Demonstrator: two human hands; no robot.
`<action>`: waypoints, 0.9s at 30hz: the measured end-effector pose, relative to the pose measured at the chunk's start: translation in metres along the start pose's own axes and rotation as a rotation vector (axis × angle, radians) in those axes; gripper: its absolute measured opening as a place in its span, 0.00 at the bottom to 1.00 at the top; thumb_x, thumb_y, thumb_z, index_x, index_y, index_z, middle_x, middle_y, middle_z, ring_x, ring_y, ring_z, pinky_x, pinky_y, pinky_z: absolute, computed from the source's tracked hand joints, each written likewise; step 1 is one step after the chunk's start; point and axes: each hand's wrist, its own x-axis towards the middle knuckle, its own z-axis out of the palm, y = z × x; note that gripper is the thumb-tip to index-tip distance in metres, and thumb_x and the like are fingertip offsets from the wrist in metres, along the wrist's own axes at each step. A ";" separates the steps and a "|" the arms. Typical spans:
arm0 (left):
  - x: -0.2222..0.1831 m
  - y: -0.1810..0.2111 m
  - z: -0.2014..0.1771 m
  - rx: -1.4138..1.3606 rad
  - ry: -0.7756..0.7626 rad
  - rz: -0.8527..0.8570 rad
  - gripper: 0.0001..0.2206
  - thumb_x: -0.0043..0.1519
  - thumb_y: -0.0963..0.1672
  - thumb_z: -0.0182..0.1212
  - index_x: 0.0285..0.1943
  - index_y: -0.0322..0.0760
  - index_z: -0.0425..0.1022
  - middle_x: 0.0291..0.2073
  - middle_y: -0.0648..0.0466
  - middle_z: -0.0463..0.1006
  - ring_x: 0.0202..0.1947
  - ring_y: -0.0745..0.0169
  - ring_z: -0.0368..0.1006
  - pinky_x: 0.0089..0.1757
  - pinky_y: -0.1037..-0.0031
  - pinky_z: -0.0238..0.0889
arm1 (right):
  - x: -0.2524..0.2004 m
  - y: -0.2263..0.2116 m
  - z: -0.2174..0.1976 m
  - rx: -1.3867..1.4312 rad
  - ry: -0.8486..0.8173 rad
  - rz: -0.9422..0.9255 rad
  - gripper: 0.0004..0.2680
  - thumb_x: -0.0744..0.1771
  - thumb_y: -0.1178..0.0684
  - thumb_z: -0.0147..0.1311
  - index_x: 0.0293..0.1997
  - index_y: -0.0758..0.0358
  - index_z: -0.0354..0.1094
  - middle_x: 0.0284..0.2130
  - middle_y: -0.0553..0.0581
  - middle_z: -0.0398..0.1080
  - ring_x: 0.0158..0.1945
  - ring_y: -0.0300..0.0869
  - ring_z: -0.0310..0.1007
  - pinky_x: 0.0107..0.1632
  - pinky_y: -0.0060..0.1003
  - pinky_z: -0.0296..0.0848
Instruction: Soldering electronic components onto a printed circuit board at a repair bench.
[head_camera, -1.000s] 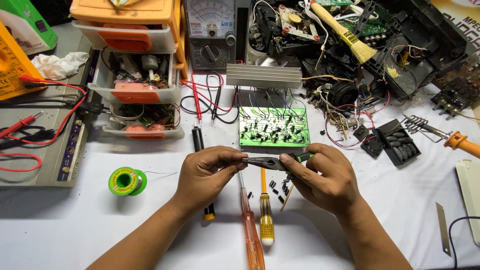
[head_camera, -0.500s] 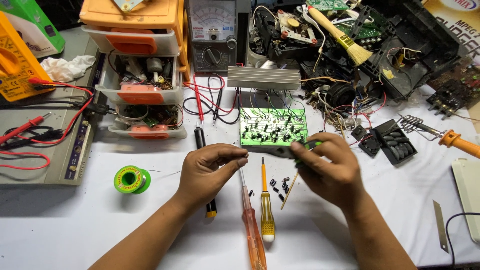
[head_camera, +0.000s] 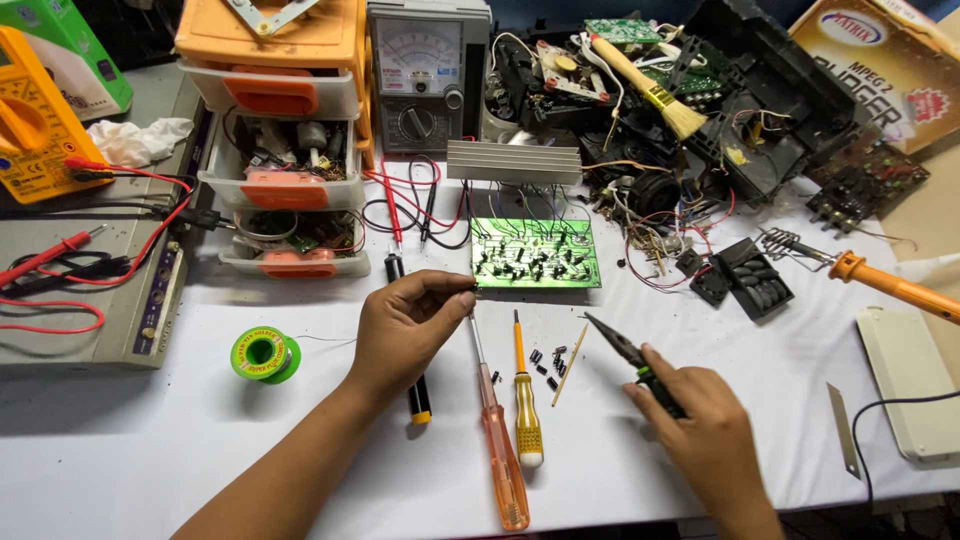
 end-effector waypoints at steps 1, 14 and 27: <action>0.000 0.000 0.000 -0.001 -0.002 0.005 0.06 0.51 0.39 0.60 0.36 0.34 0.76 0.29 0.54 0.78 0.30 0.73 0.72 0.36 0.85 0.68 | -0.003 -0.002 0.004 -0.002 0.005 -0.001 0.18 0.58 0.48 0.56 0.51 0.58 0.65 0.21 0.53 0.66 0.27 0.43 0.62 0.35 0.36 0.62; 0.002 0.003 -0.003 0.139 0.035 0.114 0.06 0.51 0.40 0.60 0.35 0.33 0.76 0.30 0.53 0.79 0.31 0.72 0.73 0.36 0.85 0.68 | -0.005 -0.009 0.021 -0.217 0.117 -0.191 0.15 0.60 0.48 0.54 0.49 0.59 0.65 0.21 0.52 0.58 0.30 0.44 0.60 0.36 0.37 0.63; 0.007 0.001 -0.005 0.117 0.104 -0.050 0.07 0.51 0.39 0.60 0.38 0.32 0.75 0.26 0.52 0.78 0.28 0.69 0.74 0.35 0.85 0.67 | 0.043 0.102 -0.035 1.195 1.097 0.808 0.08 0.65 0.51 0.53 0.34 0.53 0.54 0.20 0.48 0.56 0.24 0.36 0.61 0.27 0.30 0.60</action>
